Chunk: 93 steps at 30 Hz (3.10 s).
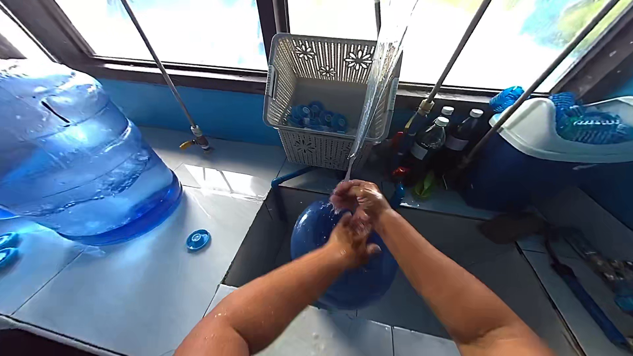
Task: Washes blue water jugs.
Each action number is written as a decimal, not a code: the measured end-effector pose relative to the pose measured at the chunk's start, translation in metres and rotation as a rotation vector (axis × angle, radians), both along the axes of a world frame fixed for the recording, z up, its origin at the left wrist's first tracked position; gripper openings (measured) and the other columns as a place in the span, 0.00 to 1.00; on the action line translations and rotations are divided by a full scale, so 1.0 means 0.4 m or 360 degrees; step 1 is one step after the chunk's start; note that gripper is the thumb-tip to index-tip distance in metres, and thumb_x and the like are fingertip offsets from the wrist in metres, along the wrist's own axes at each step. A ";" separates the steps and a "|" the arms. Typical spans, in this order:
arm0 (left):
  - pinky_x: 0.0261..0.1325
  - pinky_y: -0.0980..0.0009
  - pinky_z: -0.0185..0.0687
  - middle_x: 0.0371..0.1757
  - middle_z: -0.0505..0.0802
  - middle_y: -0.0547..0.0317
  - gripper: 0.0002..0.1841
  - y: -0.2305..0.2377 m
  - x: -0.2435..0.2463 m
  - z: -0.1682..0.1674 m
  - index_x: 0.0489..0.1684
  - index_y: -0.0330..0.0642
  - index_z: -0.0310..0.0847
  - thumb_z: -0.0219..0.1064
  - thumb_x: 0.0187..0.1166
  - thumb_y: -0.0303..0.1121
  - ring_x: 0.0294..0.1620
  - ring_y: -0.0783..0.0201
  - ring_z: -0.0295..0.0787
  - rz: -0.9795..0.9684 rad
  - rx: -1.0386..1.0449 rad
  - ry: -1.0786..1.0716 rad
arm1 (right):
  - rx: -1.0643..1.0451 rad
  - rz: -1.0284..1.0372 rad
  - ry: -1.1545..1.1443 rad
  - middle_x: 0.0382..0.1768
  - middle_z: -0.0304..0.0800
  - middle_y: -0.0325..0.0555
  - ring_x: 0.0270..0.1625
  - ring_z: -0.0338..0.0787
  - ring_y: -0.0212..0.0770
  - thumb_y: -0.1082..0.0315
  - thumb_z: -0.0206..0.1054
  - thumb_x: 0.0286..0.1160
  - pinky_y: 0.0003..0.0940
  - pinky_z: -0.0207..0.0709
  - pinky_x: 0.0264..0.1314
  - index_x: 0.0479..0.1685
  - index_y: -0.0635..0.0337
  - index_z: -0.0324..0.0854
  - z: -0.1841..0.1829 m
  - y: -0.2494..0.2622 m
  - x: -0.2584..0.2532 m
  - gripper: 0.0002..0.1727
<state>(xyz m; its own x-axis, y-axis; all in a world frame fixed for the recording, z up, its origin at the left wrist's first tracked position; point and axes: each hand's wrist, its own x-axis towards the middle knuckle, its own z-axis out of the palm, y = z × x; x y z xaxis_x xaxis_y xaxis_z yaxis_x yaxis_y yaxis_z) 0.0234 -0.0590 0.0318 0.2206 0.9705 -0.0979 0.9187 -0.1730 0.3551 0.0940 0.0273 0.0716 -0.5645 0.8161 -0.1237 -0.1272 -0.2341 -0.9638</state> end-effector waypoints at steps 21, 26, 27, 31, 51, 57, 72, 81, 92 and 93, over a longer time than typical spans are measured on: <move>0.94 0.43 0.36 0.95 0.57 0.44 0.44 0.042 -0.103 -0.040 0.93 0.37 0.52 0.48 0.87 0.63 0.96 0.45 0.44 0.0032 0.0309 0.0235 | 0.1374 -0.0748 -0.1985 0.50 0.93 0.71 0.63 0.89 0.74 0.57 0.47 0.85 0.74 0.61 0.80 0.49 0.74 0.91 -0.429 -0.435 0.790 0.30; 0.94 0.42 0.32 0.95 0.52 0.37 0.45 0.034 -0.093 -0.030 0.93 0.31 0.49 0.49 0.88 0.61 0.97 0.43 0.39 0.0098 0.0249 0.0250 | 0.1346 -0.0746 -0.1995 0.50 0.93 0.72 0.63 0.88 0.75 0.59 0.49 0.84 0.73 0.60 0.82 0.49 0.75 0.90 -0.429 -0.433 0.789 0.28; 0.94 0.42 0.32 0.95 0.54 0.41 0.45 0.030 -0.092 -0.029 0.93 0.34 0.50 0.48 0.87 0.63 0.97 0.46 0.40 0.0012 0.0268 0.0271 | 0.1347 -0.0754 -0.2010 0.50 0.93 0.71 0.63 0.88 0.75 0.60 0.50 0.84 0.73 0.60 0.82 0.48 0.75 0.91 -0.427 -0.432 0.786 0.27; 0.93 0.37 0.31 0.94 0.51 0.32 0.46 0.078 -0.095 -0.017 0.93 0.29 0.46 0.48 0.88 0.62 0.96 0.36 0.39 0.0555 0.0196 0.0215 | 0.1053 -0.0644 -0.1671 0.54 0.91 0.74 0.64 0.88 0.73 0.69 0.57 0.85 0.67 0.67 0.79 0.56 0.78 0.87 -0.375 -0.426 0.659 0.19; 0.94 0.41 0.30 0.94 0.58 0.41 0.41 -0.046 -0.071 -0.015 0.93 0.37 0.52 0.44 0.90 0.60 0.96 0.43 0.44 0.0137 0.0117 0.0068 | -0.0234 -0.0086 0.0213 0.35 0.89 0.45 0.33 0.91 0.36 0.71 0.45 0.90 0.33 0.88 0.43 0.52 0.65 0.78 0.008 -0.016 -0.098 0.14; 0.91 0.35 0.30 0.95 0.50 0.34 0.41 0.043 -0.082 -0.026 0.94 0.33 0.45 0.41 0.90 0.56 0.96 0.35 0.38 0.0116 0.0170 0.0310 | 0.0301 0.0290 -0.0481 0.37 0.90 0.53 0.35 0.91 0.36 0.82 0.43 0.82 0.32 0.87 0.45 0.46 0.78 0.81 -0.028 -0.046 0.271 0.17; 0.81 0.17 0.27 0.93 0.49 0.26 0.34 0.127 -0.066 0.054 0.95 0.34 0.43 0.43 0.94 0.46 0.93 0.25 0.37 0.0843 -0.0048 0.0435 | 0.1186 -0.0968 -0.2390 0.90 0.56 0.70 0.94 0.47 0.70 0.48 0.60 0.87 0.68 0.38 0.93 0.90 0.70 0.56 -0.187 0.112 1.154 0.42; 0.69 0.29 0.72 0.70 0.84 0.31 0.42 0.193 -0.146 0.073 0.70 0.39 0.81 0.79 0.64 0.63 0.73 0.32 0.79 0.0920 -0.0143 -0.0123 | 0.1108 -0.0888 -0.1940 0.86 0.54 0.83 0.91 0.52 0.75 0.55 0.55 0.90 0.66 0.42 0.93 0.88 0.78 0.53 -0.169 0.134 0.880 0.39; 0.82 0.52 0.67 0.80 0.77 0.39 0.32 -0.011 0.078 0.246 0.84 0.32 0.62 0.40 0.94 0.50 0.80 0.53 0.72 0.0422 0.0063 -0.1758 | 0.0215 -0.0689 0.0214 0.54 0.93 0.37 0.59 0.91 0.30 0.41 0.27 0.92 0.36 0.87 0.63 0.70 0.55 0.73 -0.093 -0.152 0.605 0.36; 0.85 0.57 0.63 0.84 0.73 0.44 0.34 -0.022 0.066 0.332 0.88 0.35 0.58 0.32 0.95 0.52 0.84 0.59 0.68 0.0279 0.0159 -0.1808 | 0.0388 -0.0742 0.0135 0.52 0.93 0.32 0.58 0.90 0.28 0.39 0.34 0.91 0.34 0.87 0.63 0.69 0.51 0.76 -0.018 -0.145 0.637 0.33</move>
